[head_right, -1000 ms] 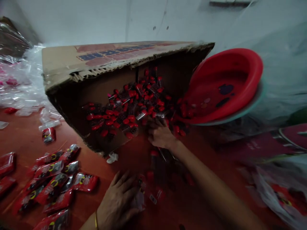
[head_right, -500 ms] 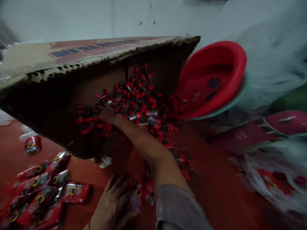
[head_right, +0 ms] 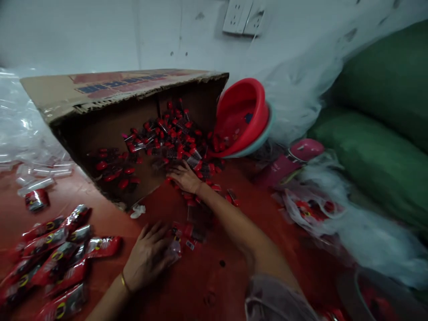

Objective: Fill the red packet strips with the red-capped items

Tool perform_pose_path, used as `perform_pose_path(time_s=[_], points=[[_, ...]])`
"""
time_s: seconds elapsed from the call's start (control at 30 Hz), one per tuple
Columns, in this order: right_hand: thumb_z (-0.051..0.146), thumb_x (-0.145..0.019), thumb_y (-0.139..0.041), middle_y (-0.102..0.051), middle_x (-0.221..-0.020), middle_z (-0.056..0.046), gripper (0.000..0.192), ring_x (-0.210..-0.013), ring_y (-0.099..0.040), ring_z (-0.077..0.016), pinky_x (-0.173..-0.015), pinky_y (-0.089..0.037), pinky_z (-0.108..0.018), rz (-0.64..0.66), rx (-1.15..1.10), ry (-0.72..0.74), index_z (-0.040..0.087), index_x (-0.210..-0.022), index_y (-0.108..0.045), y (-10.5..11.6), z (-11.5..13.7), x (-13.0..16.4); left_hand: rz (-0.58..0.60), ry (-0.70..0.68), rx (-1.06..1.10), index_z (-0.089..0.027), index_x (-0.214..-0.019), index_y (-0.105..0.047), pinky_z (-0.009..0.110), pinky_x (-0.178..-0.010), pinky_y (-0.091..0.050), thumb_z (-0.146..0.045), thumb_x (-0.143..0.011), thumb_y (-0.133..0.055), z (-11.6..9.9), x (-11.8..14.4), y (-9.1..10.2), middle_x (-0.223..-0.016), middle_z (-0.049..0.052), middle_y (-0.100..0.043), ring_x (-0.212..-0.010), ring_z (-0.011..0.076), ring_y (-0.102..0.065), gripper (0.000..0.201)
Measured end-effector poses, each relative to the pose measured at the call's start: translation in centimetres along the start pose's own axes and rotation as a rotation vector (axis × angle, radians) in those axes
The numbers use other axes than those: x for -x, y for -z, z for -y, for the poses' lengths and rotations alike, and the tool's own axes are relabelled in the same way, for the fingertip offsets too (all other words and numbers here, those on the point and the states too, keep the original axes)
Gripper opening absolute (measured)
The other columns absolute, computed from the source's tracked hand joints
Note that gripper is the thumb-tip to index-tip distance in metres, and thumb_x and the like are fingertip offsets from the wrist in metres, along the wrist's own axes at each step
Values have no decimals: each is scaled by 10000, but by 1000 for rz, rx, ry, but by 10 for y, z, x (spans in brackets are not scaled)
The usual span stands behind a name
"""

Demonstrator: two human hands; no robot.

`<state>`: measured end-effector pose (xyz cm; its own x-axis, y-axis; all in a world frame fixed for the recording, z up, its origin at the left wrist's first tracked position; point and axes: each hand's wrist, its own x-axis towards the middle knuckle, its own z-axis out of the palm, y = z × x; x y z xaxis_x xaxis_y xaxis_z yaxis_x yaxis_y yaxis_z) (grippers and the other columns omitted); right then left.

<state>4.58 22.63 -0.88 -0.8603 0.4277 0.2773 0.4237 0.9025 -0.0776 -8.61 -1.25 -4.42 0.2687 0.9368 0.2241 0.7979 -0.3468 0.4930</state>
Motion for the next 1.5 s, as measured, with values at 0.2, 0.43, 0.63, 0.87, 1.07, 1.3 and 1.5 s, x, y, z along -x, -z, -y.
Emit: perform_pose_path(time_s=[0.2,0.43,0.63,0.87,1.07,1.3,1.5], points=[[279,-843,-486,-637,-771,-58,173,-701,-556,-182,-699,-457,-315,-164,-149,-408,160,-900,-597,39,15,81,13,-54,-37,-271,-1084,-627,588,-1014,-286,-448,-798,-541,4,3,0,-1262,83,-564,-1254,322,-403,348],[346,-755,-565,-551,-612,29,263,-514,-483,-118,-489,-366,-223,-70,-391,-712,181,-960,-581,75,91,181,-143,-62,2,-209,-1145,-588,545,-1037,-291,-410,-822,-517,-36,-6,16,-1327,119,-499,-1267,305,-396,387],[317,-767,-535,-568,-625,27,452,-466,-460,-103,-474,-368,-225,-101,-493,-812,141,-1175,-454,83,150,213,51,-1,456,-141,-1222,-516,365,-897,-481,-403,-791,-563,-110,-17,-16,-1176,124,-620,-1043,232,-600,507],[359,-819,-521,-579,-582,43,408,-418,-463,-95,-460,-373,-221,-104,-519,-818,167,-1174,-454,86,166,234,167,134,701,-165,-989,-632,303,-720,-497,-353,-761,-602,-120,-18,-40,-907,59,-684,-801,196,-627,297],[534,-765,-577,-632,-1099,-136,681,-1015,-588,-258,-857,-452,-412,-163,-268,-562,168,-1297,-361,101,155,233,218,132,983,-135,-930,-618,289,-691,-468,-410,-746,-613,-117,-17,-46,-836,64,-652,-747,177,-590,331],[685,-688,-552,-609,-1137,-135,745,-1139,-479,-279,-1069,-196,-500,-31,-70,-147,136,-1189,-504,108,132,224,195,122,926,-141,-856,-607,271,-675,-436,-375,-751,-616,-116,-14,-52,-794,44,-618,-733,162,-548,257],[569,-766,-554,-583,-1150,-144,549,-1086,-490,-287,-1023,-230,-494,-60,67,-340,153,-1124,-535,95,142,240,140,271,1010,-146,-927,-566,236,-583,-436,-401,-768,-585,-117,-10,-61,-764,13,-586,-639,123,-525,301]])
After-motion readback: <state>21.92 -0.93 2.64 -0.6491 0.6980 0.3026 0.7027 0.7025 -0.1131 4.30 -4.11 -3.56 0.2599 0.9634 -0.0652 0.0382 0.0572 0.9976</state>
